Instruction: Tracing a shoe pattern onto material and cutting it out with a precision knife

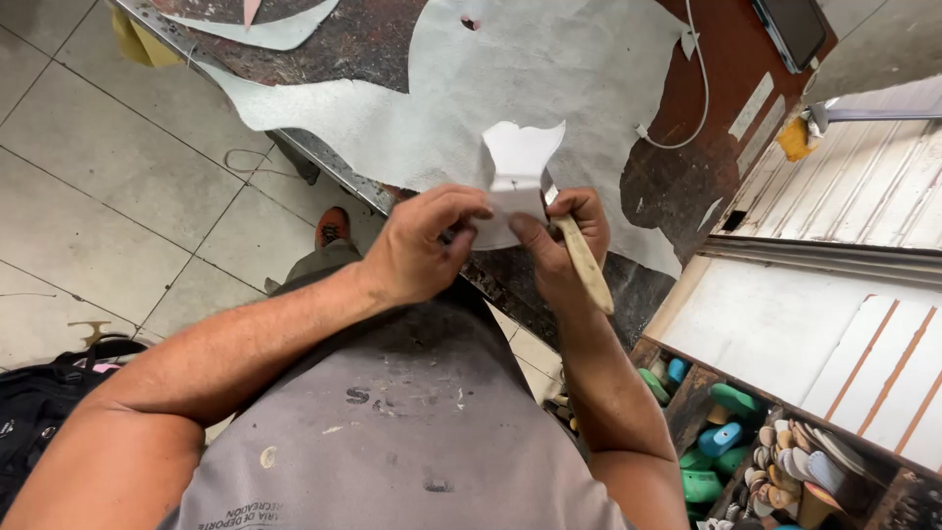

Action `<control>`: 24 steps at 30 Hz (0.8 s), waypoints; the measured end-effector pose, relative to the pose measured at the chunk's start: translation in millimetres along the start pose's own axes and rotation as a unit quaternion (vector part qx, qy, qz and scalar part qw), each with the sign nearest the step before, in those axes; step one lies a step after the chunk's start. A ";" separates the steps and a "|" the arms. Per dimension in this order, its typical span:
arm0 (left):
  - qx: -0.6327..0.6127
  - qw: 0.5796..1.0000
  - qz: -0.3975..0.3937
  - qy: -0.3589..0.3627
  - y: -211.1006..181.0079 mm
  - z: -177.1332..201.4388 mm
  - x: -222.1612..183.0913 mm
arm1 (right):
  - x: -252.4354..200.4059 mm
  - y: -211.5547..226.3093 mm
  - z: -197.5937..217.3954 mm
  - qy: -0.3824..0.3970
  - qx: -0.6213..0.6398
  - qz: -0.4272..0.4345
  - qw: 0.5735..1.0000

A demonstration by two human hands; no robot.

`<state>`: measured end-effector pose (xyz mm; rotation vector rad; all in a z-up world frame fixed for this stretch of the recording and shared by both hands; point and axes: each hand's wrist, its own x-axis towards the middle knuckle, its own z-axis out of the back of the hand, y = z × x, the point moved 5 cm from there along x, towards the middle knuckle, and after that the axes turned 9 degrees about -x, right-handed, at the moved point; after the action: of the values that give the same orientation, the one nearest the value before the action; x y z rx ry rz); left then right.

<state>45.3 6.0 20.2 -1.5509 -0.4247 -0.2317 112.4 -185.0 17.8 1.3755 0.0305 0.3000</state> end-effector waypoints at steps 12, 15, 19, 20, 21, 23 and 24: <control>-0.337 0.882 0.286 0.164 -10.1 39.2 38.3 | 33.2 78.1 -7.1 0.365 0.153 0.114 0.911; -0.026 0.903 0.410 0.121 -34.1 57.1 61.9 | 50.6 56.6 11.1 0.264 -0.087 0.061 0.959; 0.146 0.945 0.272 0.109 -6.6 65.9 70.9 | 69.6 27.0 1.4 0.183 -0.210 0.061 0.959; 0.215 0.941 0.230 0.128 -3.8 64.5 71.5 | 73.6 21.7 -2.0 0.164 -0.259 0.066 0.950; 0.281 0.930 0.188 0.146 -0.9 61.9 69.8 | 75.8 15.8 -5.1 0.146 -0.307 0.069 0.938; 0.340 0.904 0.198 0.171 -11.1 63.9 71.3 | 76.1 18.5 -11.9 0.140 -0.299 0.091 0.940; 0.396 0.874 0.205 0.193 -15.2 65.5 71.9 | 76.6 21.3 -15.7 0.133 -0.291 0.116 0.940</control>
<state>96.7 79.4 61.1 -0.7197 0.1389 -0.0167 178.8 -149.0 46.9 0.7414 0.0025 0.6380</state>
